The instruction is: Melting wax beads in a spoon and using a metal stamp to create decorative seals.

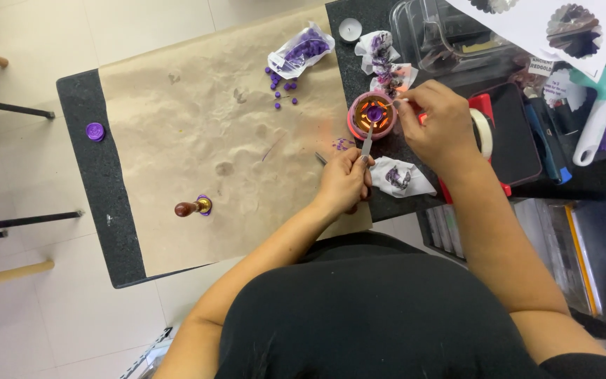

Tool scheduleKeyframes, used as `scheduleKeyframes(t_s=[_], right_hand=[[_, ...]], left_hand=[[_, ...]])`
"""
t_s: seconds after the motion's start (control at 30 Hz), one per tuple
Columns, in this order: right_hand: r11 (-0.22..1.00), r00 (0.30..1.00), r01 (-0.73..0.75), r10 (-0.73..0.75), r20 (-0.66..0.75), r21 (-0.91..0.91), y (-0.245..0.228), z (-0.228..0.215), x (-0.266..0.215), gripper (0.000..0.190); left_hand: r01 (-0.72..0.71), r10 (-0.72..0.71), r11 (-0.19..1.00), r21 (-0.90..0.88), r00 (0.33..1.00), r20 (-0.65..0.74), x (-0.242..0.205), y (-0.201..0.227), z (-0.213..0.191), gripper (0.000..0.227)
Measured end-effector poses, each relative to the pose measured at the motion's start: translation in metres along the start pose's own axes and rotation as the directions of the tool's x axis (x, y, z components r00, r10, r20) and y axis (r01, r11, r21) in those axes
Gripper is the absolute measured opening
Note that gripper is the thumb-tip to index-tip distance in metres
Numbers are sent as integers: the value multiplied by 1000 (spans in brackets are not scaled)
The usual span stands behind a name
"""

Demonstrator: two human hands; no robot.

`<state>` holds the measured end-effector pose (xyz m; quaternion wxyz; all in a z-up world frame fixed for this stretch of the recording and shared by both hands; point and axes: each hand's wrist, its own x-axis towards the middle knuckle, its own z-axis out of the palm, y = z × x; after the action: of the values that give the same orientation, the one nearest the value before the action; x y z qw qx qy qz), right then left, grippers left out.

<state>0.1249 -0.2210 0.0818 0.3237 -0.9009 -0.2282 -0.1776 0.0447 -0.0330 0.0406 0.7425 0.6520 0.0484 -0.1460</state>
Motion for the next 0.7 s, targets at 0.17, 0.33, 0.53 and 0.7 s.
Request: scheduleKeyframes(t_s=[0.17,0.33,0.53,0.7], right_hand=[[999,1000,16,-16,18,-38,3,4,-3,8],[996,998,29,-24,56,-89,13,14,-6,8],[975,991,100,-79,110,-198,12,18,-11,12],[966,991,107,-86,99,-235,13,19,-13,11]], left_hand=[[0,0,1000,2,1000,-1,2,-9,-1,26],[6,-6,1000,14,1000,10,2,-6,-1,26],[-15,15,1000,18,1000,15,13,-29,-1,25],[-9,9,1000,27,1000,18,6,-14,-1,25]])
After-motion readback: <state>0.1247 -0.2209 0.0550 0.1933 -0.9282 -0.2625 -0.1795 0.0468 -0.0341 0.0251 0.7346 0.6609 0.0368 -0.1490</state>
